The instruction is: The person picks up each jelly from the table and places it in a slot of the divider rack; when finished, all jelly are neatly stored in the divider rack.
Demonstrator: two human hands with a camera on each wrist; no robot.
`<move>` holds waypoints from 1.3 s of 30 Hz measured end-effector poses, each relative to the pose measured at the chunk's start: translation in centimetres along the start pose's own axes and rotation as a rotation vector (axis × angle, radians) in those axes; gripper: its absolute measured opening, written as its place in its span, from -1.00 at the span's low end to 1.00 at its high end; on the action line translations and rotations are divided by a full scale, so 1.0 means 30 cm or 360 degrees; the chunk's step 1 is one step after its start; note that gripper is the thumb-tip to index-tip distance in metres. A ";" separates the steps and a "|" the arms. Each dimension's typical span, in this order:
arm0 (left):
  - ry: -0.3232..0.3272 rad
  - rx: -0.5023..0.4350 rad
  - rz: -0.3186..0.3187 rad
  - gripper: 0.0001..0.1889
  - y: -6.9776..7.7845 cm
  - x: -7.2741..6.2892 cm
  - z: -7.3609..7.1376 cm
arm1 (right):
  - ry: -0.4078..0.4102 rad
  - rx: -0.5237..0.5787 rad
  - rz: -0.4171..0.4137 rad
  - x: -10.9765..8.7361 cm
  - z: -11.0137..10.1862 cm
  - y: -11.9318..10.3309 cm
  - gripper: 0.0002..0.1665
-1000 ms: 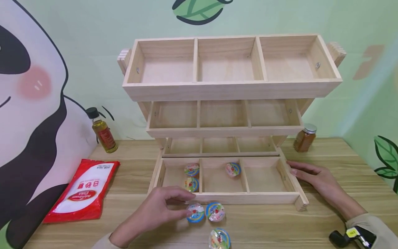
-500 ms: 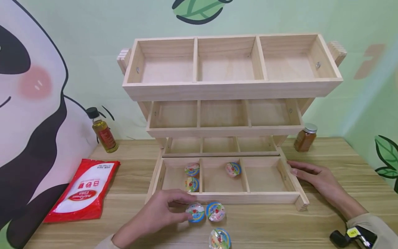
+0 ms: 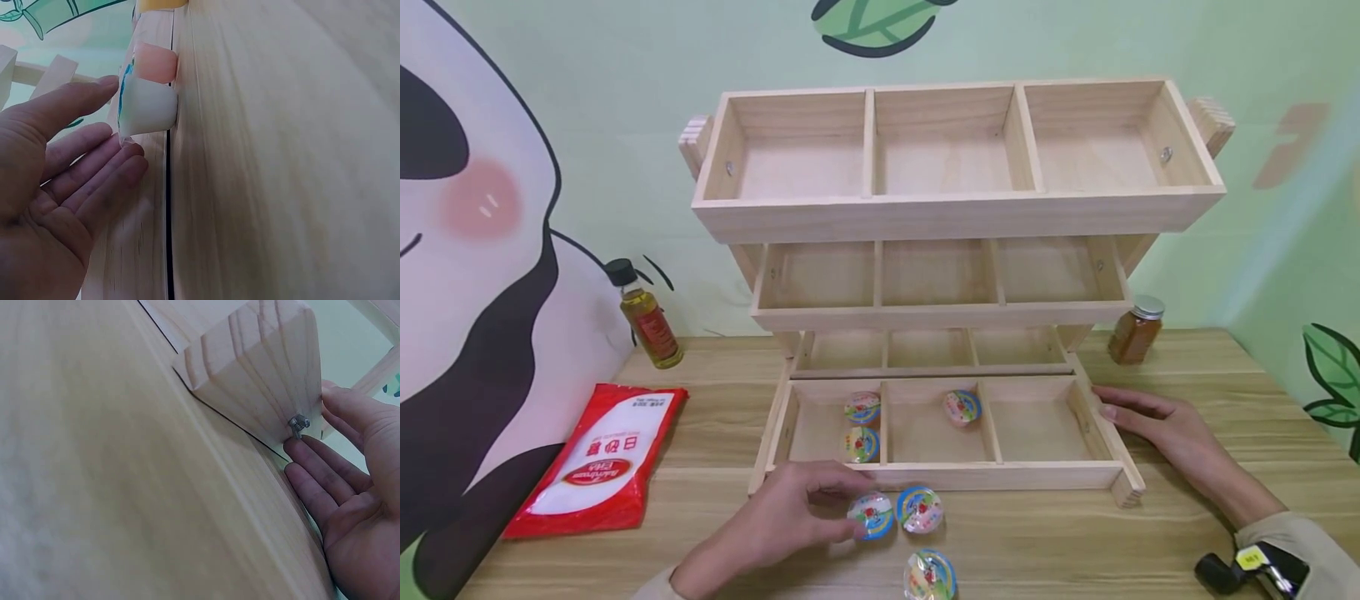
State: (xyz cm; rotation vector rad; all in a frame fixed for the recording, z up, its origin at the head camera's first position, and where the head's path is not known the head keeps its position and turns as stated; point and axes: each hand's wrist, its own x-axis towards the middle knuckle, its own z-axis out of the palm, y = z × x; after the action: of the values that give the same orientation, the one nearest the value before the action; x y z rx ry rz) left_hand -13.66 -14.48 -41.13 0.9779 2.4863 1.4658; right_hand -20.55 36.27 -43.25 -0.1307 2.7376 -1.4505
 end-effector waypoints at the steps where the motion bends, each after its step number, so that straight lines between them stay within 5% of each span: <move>1: -0.0004 0.0000 0.0007 -0.63 0.000 -0.001 0.001 | 0.0000 -0.0002 0.0000 -0.001 0.000 -0.001 -0.32; 19: -0.0070 -0.0008 -0.0122 -0.57 -0.001 -0.004 0.014 | 0.0027 -0.0010 -0.0017 0.004 0.002 0.003 -0.31; 39: 0.0016 -0.0021 -0.0070 -0.58 0.003 -0.008 0.035 | 0.0020 -0.0028 0.0010 0.002 0.000 -0.007 -0.28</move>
State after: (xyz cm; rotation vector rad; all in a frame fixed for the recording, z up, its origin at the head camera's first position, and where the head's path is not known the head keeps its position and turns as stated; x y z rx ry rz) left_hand -13.01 -13.80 -41.67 0.9103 2.4849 1.4758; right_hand -20.59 36.16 -43.06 -0.1139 2.7585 -1.4311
